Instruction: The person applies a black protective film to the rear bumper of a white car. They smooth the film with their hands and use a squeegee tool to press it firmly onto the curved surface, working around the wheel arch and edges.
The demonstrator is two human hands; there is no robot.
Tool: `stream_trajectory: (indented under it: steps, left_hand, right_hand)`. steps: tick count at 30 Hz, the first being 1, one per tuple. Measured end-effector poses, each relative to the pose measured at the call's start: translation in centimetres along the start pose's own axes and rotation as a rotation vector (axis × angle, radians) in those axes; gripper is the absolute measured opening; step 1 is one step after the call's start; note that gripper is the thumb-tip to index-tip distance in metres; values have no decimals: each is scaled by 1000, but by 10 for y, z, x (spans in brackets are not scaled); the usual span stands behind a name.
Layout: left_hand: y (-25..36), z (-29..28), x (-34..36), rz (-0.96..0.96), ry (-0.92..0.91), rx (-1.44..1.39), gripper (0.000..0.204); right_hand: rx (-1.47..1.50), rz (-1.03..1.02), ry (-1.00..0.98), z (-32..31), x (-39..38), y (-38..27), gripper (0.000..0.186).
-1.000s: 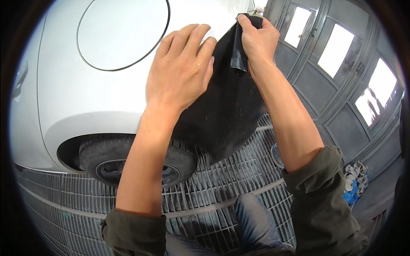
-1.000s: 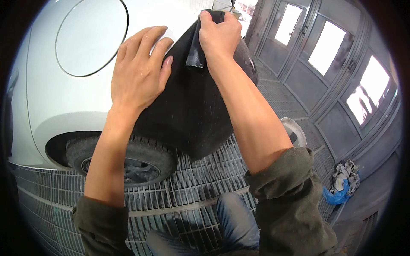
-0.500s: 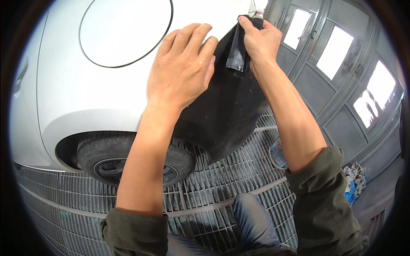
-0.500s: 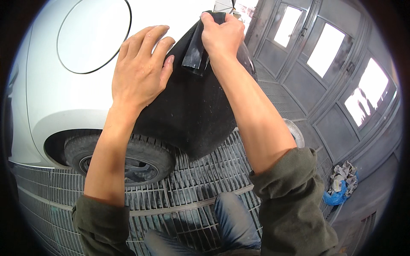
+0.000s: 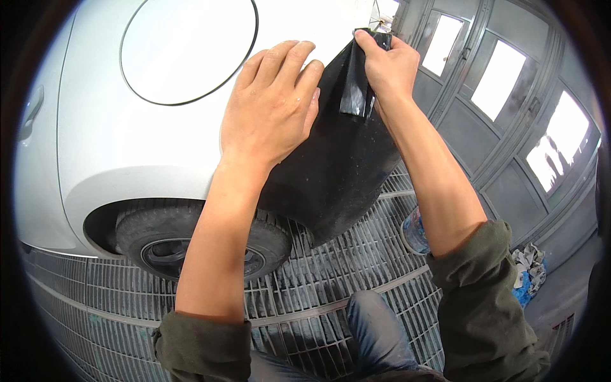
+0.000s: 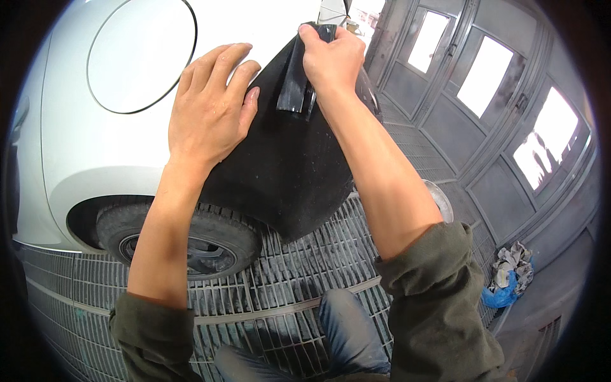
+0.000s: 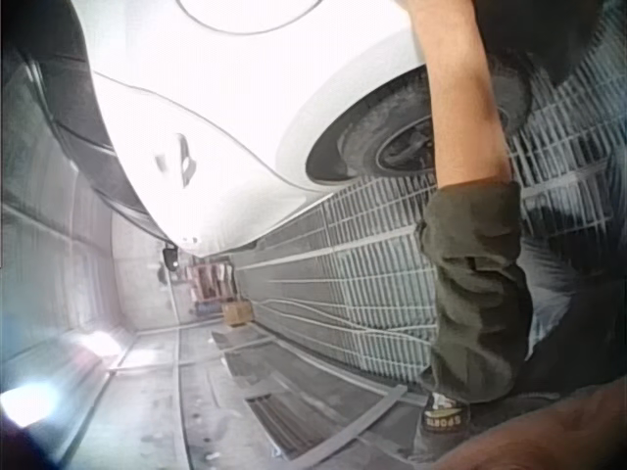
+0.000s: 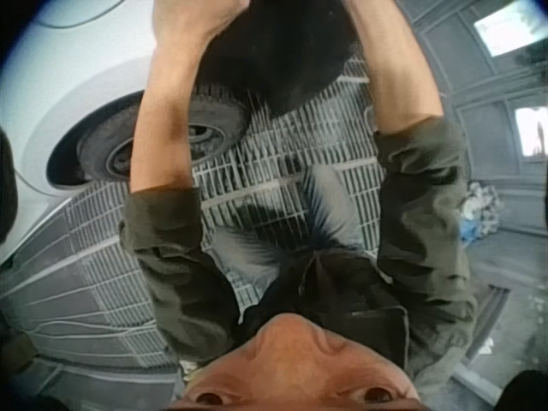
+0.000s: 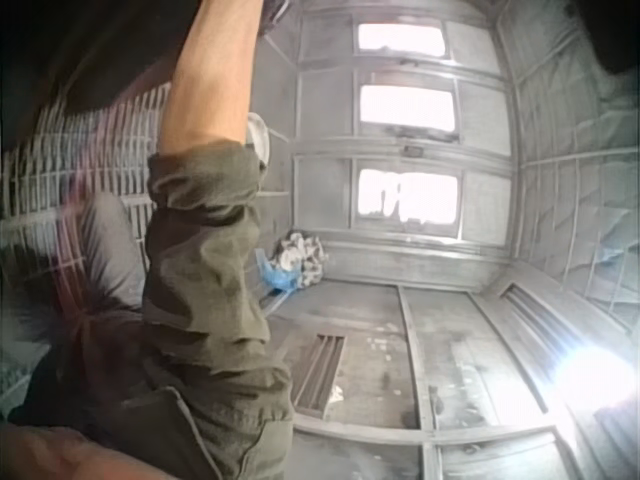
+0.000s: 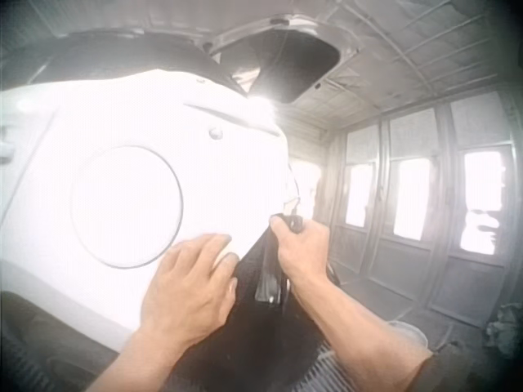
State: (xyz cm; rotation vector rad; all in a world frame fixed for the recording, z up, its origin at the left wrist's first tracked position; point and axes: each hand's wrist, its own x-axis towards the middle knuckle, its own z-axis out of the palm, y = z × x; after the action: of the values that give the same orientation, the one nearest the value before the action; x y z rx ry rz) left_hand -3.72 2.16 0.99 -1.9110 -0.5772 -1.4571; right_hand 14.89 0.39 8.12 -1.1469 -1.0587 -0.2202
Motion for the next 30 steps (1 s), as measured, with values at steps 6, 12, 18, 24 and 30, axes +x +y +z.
stream_trajectory:
  steps: [6, 12, 18, 24, 30]
  left_hand:
    - [0, 4, -2, 14, 20, -3, 31]
    - [0, 1, -2, 19, 17, -2, 33]
    - [3, 2, -1, 0, -6, -2, 30]
    - [3, 3, 2, 0, 3, -9, 30]
    - [2, 3, 1, 11, 22, -8, 33]
  right_hand:
    - [0, 60, -39, -4, 0, 1, 32]
    - [-19, 62, -10, -1, 1, 3, 30]
    - [19, 32, 5, -2, 3, 7, 31]
    - [9, 20, 31, 0, 7, 5, 31]
    - [-1, 10, 10, -1, 4, 3, 32]
